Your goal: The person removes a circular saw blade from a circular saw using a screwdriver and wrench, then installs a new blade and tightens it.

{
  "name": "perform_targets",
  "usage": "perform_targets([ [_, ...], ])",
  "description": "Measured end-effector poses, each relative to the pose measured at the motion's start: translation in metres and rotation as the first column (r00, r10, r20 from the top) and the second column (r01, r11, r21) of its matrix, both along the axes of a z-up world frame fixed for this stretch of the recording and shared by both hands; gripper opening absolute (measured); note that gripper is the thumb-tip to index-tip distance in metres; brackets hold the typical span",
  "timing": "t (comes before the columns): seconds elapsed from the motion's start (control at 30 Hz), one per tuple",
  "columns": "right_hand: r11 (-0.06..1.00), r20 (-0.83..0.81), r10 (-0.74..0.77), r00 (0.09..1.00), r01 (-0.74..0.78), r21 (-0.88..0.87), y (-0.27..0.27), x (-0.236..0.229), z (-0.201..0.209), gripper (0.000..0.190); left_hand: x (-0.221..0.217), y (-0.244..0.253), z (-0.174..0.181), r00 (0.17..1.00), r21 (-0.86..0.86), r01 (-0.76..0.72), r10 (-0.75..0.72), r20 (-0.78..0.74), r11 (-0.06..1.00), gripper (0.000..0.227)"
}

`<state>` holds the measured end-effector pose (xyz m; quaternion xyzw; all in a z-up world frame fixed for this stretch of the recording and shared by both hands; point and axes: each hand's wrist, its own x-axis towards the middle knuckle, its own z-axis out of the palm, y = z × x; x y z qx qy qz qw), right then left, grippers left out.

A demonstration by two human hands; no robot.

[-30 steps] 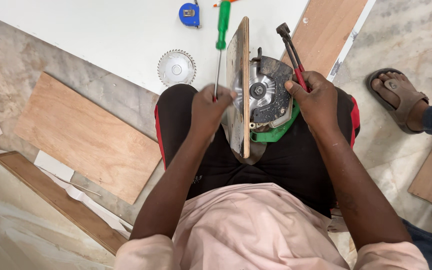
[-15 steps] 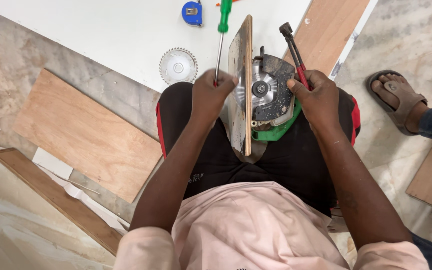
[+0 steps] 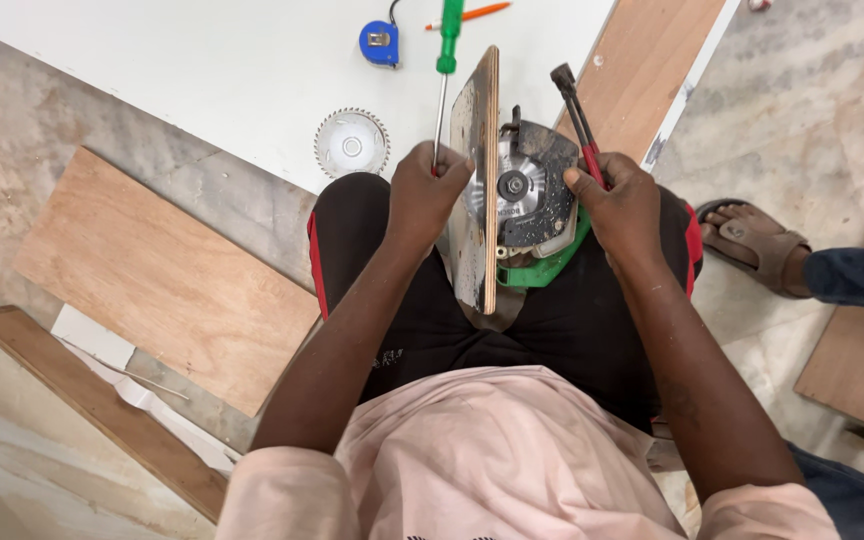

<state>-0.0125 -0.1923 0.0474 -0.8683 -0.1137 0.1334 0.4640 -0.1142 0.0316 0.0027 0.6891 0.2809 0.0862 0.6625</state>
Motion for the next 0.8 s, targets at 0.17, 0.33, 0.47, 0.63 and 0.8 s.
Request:
perform_targets([
  [0.17,1.000,-0.019,0.007,1.000,-0.006,0.005,0.002,0.000,-0.001,0.024,-0.035,-0.001,0.009,0.993,-0.063,0.104,-0.107,-0.041,0.993,0.028],
  [0.33,0.998,-0.007,0.030,1.000,-0.029,0.060,-0.006,0.002,-0.011,0.024,-0.035,0.015,0.028,0.996,-0.061,-0.093,0.093,0.003,0.994,0.021],
  [0.47,0.988,-0.044,-0.043,0.998,0.049,0.147,-0.019,0.003,-0.026,0.020,-0.061,0.053,0.046,0.985,-0.191,-0.151,0.165,0.057,0.970,0.028],
  [0.63,0.930,-0.101,-0.046,0.994,0.080,0.359,-0.032,-0.017,-0.011,0.018,-0.112,0.080,0.029,0.984,0.180,-0.178,0.170,0.059,0.967,0.024],
  [0.8,0.811,-0.019,0.203,0.979,-0.157,0.564,-0.026,-0.057,0.051,0.014,-0.156,0.084,0.000,0.957,-0.186,-0.187,0.222,0.189,0.964,0.022],
])
